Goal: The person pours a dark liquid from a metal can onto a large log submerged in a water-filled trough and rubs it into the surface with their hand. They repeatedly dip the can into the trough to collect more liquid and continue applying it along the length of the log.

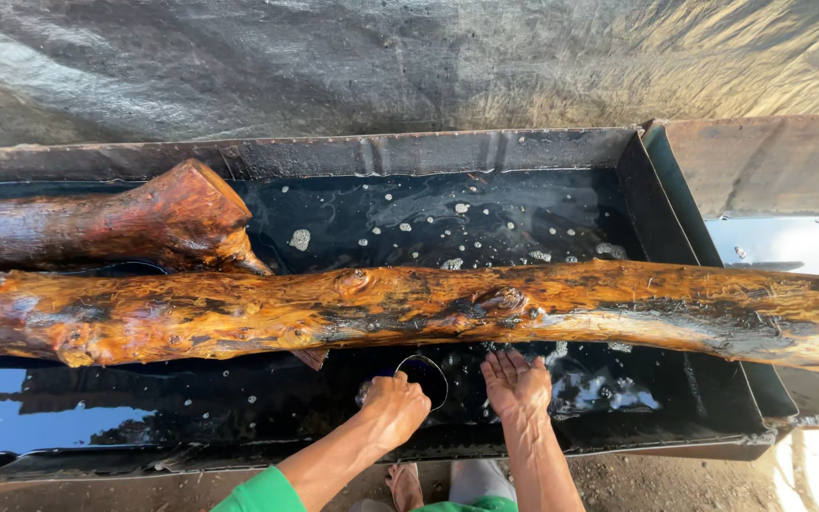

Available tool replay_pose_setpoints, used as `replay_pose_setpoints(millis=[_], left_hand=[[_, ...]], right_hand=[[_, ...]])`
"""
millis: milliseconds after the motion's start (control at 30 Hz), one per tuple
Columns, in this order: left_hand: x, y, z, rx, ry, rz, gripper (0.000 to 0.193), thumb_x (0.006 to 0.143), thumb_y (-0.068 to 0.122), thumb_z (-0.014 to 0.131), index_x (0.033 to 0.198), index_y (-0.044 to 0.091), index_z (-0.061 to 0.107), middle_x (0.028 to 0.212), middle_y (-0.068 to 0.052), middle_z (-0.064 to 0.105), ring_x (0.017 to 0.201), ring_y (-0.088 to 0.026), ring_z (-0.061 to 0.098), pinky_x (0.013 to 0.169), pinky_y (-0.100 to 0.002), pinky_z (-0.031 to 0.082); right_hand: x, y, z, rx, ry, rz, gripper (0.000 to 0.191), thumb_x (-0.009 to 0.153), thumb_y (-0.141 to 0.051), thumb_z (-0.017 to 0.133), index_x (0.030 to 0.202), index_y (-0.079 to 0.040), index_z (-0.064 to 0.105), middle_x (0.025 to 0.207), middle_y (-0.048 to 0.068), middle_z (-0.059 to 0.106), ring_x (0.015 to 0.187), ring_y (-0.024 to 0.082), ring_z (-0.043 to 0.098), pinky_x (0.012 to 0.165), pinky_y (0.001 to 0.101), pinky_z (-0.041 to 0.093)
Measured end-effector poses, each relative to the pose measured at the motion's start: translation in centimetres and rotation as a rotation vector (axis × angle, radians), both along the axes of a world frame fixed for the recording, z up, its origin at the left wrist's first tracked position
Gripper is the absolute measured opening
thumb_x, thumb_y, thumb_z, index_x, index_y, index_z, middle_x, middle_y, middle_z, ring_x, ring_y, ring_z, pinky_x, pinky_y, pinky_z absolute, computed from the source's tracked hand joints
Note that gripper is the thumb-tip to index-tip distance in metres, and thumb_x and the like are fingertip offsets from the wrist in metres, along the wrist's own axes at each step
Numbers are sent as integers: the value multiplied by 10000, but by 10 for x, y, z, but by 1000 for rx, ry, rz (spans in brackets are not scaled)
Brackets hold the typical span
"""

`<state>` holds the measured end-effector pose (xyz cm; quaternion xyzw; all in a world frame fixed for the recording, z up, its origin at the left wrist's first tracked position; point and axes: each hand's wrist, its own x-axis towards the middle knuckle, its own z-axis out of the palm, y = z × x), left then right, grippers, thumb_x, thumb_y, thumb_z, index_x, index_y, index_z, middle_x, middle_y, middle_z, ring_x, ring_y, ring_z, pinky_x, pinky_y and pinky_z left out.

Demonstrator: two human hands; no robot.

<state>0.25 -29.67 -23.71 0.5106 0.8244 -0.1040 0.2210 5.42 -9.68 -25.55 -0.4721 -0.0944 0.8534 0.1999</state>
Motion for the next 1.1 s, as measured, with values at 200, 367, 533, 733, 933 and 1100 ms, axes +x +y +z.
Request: replay_pose_setpoints(millis=[200,367,533,733,933,1100], left_hand=[[12,5,-16,22,200,-105,180,884,144,650,954,72,800,955,-71,743,1043,-309,641,826,-592,516],[22,31,-16,-119,166,-174,219,918,141,642,1039,87,817,992,-119,779,1023,-335,664,941,-716,439],[17,53,-9,-263,63,-112,299,900,165,691,1170,72,781,1153,-151,756,1100,-389,678,929,-751,437],[22,64,-5,-411,50,-70,406,921,236,702,1301,95,712,1308,-130,688,1215,-384,618,949,-756,415],[20,65,-3,-449,72,-56,408,943,243,684,1323,97,706,1303,-103,708,1209,-364,639,956,-755,417],[19,63,-4,-456,75,-52,417,920,230,708,1315,96,705,1304,-124,694,1228,-373,620,970,-750,395]], right_hand=[[8,6,-12,36,-50,53,718,1076,-513,273,1447,85,415,1494,267,483,1289,400,525,1142,543,397],[10,17,-17,55,-40,112,711,1077,-504,274,1473,77,383,1501,271,480,1323,399,517,1157,545,386],[3,19,-17,59,-16,179,774,1065,-542,221,1535,69,292,1582,268,395,1428,421,442,1207,548,330],[-7,14,-21,21,29,241,816,1063,-573,185,1556,72,262,1611,272,348,1481,421,375,1236,535,283],[-11,10,-21,-7,45,243,840,1053,-586,191,1536,92,303,1598,262,381,1469,421,387,1225,539,294],[-10,14,-17,22,35,249,815,1055,-581,235,1521,82,317,1587,239,399,1433,406,422,1213,524,321]])
